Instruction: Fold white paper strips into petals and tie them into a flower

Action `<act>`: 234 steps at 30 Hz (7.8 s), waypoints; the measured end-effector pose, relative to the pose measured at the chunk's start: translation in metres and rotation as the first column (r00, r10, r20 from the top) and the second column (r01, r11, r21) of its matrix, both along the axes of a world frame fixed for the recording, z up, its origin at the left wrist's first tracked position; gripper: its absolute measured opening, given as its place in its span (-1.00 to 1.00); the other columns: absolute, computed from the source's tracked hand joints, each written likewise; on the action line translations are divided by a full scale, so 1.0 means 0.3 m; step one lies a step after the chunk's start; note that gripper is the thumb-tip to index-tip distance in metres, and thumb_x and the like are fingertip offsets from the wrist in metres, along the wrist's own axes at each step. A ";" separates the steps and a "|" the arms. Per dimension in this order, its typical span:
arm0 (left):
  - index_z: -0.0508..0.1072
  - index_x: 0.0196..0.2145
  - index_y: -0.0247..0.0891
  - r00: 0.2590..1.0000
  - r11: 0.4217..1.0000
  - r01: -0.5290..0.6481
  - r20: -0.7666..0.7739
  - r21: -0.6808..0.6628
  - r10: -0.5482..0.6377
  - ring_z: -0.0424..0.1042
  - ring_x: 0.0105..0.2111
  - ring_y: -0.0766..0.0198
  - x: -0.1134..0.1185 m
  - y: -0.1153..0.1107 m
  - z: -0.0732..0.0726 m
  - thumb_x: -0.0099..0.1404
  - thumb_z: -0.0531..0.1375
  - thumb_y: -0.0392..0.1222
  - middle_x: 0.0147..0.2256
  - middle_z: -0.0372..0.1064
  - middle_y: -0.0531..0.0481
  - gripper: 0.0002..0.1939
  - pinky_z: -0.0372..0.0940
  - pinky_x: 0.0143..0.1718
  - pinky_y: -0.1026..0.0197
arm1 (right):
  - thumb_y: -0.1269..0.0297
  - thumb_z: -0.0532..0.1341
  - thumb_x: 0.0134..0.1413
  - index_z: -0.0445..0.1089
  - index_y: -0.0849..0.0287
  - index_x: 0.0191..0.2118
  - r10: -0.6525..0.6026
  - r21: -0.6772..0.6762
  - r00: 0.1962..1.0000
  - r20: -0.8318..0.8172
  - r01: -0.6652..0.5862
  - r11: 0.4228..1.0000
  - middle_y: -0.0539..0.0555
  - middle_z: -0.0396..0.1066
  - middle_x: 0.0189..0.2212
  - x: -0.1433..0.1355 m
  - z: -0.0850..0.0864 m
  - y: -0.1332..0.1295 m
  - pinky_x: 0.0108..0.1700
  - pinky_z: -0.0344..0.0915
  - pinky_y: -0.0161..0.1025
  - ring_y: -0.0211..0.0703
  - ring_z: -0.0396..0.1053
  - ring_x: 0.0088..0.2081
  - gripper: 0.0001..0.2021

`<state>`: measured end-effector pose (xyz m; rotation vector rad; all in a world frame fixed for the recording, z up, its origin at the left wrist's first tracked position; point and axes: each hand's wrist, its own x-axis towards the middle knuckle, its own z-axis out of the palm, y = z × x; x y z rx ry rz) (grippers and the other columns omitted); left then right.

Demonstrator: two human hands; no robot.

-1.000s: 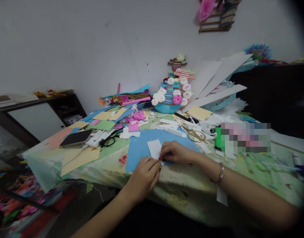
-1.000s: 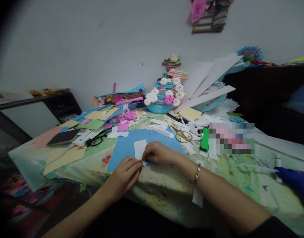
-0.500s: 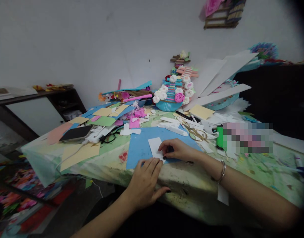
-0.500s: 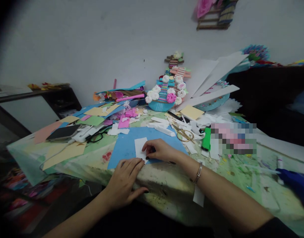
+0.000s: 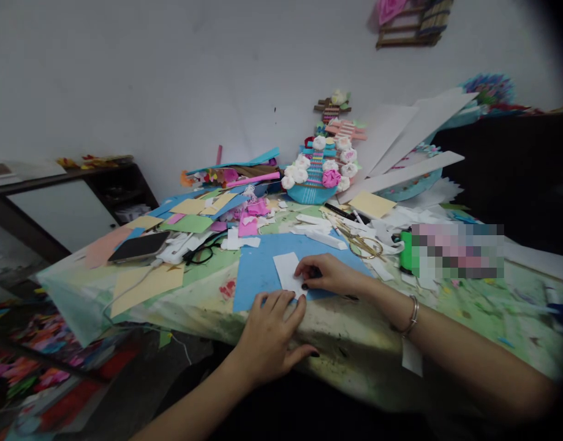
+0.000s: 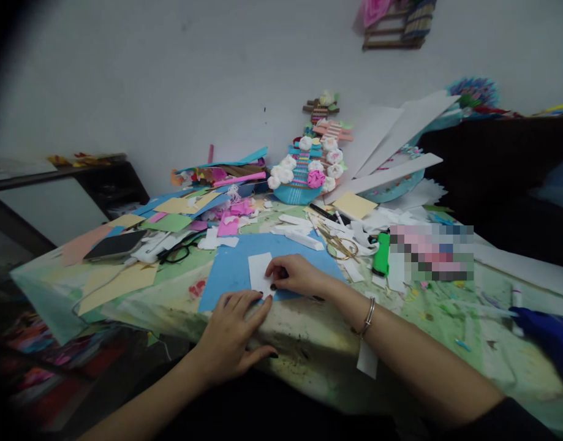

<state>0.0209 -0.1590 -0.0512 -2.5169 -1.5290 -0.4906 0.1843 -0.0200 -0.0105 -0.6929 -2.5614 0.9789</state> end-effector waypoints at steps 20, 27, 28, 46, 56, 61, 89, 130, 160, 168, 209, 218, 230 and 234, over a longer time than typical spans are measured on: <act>0.16 0.17 -0.13 0.993 0.992 -0.117 -0.026 0.043 0.118 0.07 0.08 -0.14 0.015 -0.026 -0.016 0.12 0.09 0.30 0.08 0.15 -0.25 -0.25 0.01 0.02 -0.19 | 0.38 0.25 -0.08 0.37 0.24 -0.35 -0.136 0.103 0.987 -0.088 0.145 0.984 -0.06 0.19 -0.49 0.011 -0.014 0.037 -0.37 0.08 -0.36 -0.30 0.15 -0.42 -0.89; 0.14 0.18 -0.08 0.984 0.984 -0.168 -0.047 0.064 0.171 0.05 0.10 -0.20 0.022 -0.036 -0.031 0.03 0.14 0.35 0.08 0.16 -0.26 -0.17 -0.01 0.02 -0.21 | 0.37 0.35 -0.27 0.32 0.24 -0.54 -0.089 0.014 0.996 -0.005 0.089 0.996 -0.13 0.16 -0.65 -0.063 -0.021 -0.011 -0.51 -0.02 -0.40 -0.38 0.08 -0.56 -0.83; 0.14 0.18 -0.09 0.984 0.983 -0.169 -0.047 0.065 0.172 0.05 0.10 -0.20 0.023 -0.035 -0.029 0.02 0.15 0.35 0.07 0.16 -0.27 -0.16 -0.01 0.02 -0.21 | 0.38 0.34 -0.27 0.32 0.24 -0.55 -0.084 0.012 0.996 0.009 0.084 0.996 -0.14 0.16 -0.66 -0.068 -0.018 -0.010 -0.52 -0.03 -0.40 -0.38 0.07 -0.57 -0.84; 0.14 0.17 -0.10 0.974 0.975 -0.215 -0.066 0.050 0.218 0.04 0.13 -0.22 0.037 -0.040 -0.020 -0.06 0.23 0.33 0.08 0.12 -0.34 -0.10 0.00 0.06 -0.23 | 0.37 0.28 -0.18 0.22 0.21 -0.57 0.079 -0.087 0.997 0.008 -0.078 0.993 -0.13 0.19 -0.67 -0.103 -0.014 0.005 -0.53 0.03 -0.40 -0.38 0.11 -0.59 -0.82; 0.18 0.15 -0.09 0.965 0.963 -0.251 -0.048 0.102 0.257 0.06 0.11 -0.25 0.055 -0.046 -0.033 -0.07 0.22 0.35 0.08 0.11 -0.33 -0.12 0.01 0.04 -0.27 | 0.33 0.31 -0.21 0.25 0.22 -0.55 0.033 -0.128 0.999 -0.016 -0.035 0.991 -0.13 0.18 -0.67 -0.117 -0.021 0.005 -0.55 0.03 -0.41 -0.39 0.12 -0.60 -0.81; 0.19 0.15 -0.04 0.960 0.952 -0.282 0.034 0.119 0.280 0.00 0.13 -0.30 0.058 -0.054 -0.046 -0.12 0.23 0.36 0.14 -0.02 -0.32 -0.09 0.01 0.04 -0.28 | 0.31 0.26 -0.14 0.22 0.21 -0.53 -0.039 -0.092 0.997 -0.068 0.032 0.995 -0.13 0.14 -0.66 -0.123 -0.042 0.003 -0.54 0.01 -0.41 -0.39 0.07 -0.58 -0.82; 0.17 0.17 -0.21 0.975 0.949 -0.215 -0.010 0.231 0.223 -0.04 0.18 -0.23 0.062 -0.043 -0.079 0.05 0.09 0.38 0.17 0.08 -0.32 -0.14 -0.09 0.05 -0.30 | 0.24 0.24 -0.14 0.05 0.17 -0.64 -0.233 0.133 0.972 0.029 0.227 0.965 -0.15 -0.01 -0.69 0.010 -0.025 -0.033 -0.52 -0.12 -0.36 -0.35 -0.05 -0.57 -0.68; 0.49 -0.18 -0.26 0.970 0.973 0.144 0.168 0.182 -0.175 0.13 0.16 -0.02 -0.274 0.341 0.127 0.27 0.13 -0.15 0.09 0.24 -0.25 -0.77 0.08 0.11 -0.16 | 0.32 0.26 0.02 0.53 0.16 -0.26 0.146 0.311 0.987 -0.060 -0.120 0.943 0.14 0.42 -0.23 0.116 -0.021 0.071 -0.11 0.28 -0.19 -0.15 0.36 -0.20 -0.85; 0.50 -0.33 -0.24 0.834 0.983 0.098 0.527 0.154 -0.166 0.44 -0.32 0.25 -0.059 0.132 0.031 0.21 0.15 -0.34 -0.38 0.50 -0.04 -0.87 0.33 -0.25 0.18 | 0.42 0.20 0.08 0.46 0.07 -0.12 0.250 0.302 0.954 -0.167 -0.192 0.934 0.13 0.33 -0.08 0.064 -0.032 0.004 0.05 0.17 -0.10 -0.14 0.25 -0.02 -0.77; 0.56 -0.35 -0.21 0.792 0.928 0.272 0.607 -0.256 -0.065 0.43 -0.27 0.27 -0.110 0.160 0.084 0.12 0.19 -0.40 -0.33 0.49 0.01 -0.81 0.28 -0.19 0.26 | 0.43 0.17 0.12 0.50 0.16 -0.26 0.311 0.235 0.940 -0.144 -0.273 0.933 0.10 0.47 -0.26 0.068 -0.027 0.017 -0.05 0.20 -0.17 -0.18 0.31 -0.17 -0.84; 0.36 -0.35 -0.29 0.775 0.932 0.205 0.631 -0.300 0.032 0.30 -0.40 0.35 -0.099 0.173 0.085 0.14 0.13 -0.35 -0.42 0.32 0.06 -0.92 0.19 -0.35 0.32 | 0.46 0.19 0.03 0.29 0.23 -0.23 0.140 -0.064 0.970 -0.197 -0.156 0.986 0.01 0.35 -0.39 -0.004 -0.041 -0.023 -0.31 0.23 -0.33 -0.29 0.27 -0.38 -0.85; 0.37 -0.34 -0.29 0.804 0.942 0.170 0.593 -0.290 0.037 0.29 -0.41 0.35 -0.094 0.176 0.089 0.15 0.09 -0.37 -0.42 0.31 0.06 -0.90 0.18 -0.36 0.32 | 0.45 0.19 0.00 0.26 0.21 -0.29 0.070 -0.026 0.976 -0.206 -0.077 0.997 -0.01 0.32 -0.41 -0.018 -0.056 -0.016 -0.34 0.20 -0.33 -0.30 0.25 -0.39 -0.88; 0.35 -0.34 -0.27 0.784 0.934 0.196 0.619 -0.298 0.033 0.29 -0.40 0.35 -0.107 0.176 0.083 0.16 0.10 -0.35 -0.42 0.31 0.07 -0.92 0.18 -0.36 0.32 | 0.45 0.18 0.03 0.21 0.18 -0.28 0.124 0.098 0.960 -0.253 -0.102 0.990 0.02 0.32 -0.35 -0.001 -0.045 -0.030 -0.23 0.25 -0.29 -0.28 0.30 -0.31 -0.86; 0.35 -0.36 -0.27 0.777 0.930 0.206 0.628 -0.305 0.034 0.29 -0.40 0.35 -0.105 0.174 0.085 0.16 0.10 -0.34 -0.43 0.30 0.07 -0.93 0.19 -0.35 0.32 | 0.47 0.15 0.03 0.20 0.18 -0.29 0.145 0.074 0.957 -0.253 -0.131 0.989 0.00 0.31 -0.37 -0.005 -0.050 -0.030 -0.27 0.25 -0.31 -0.29 0.29 -0.34 -0.88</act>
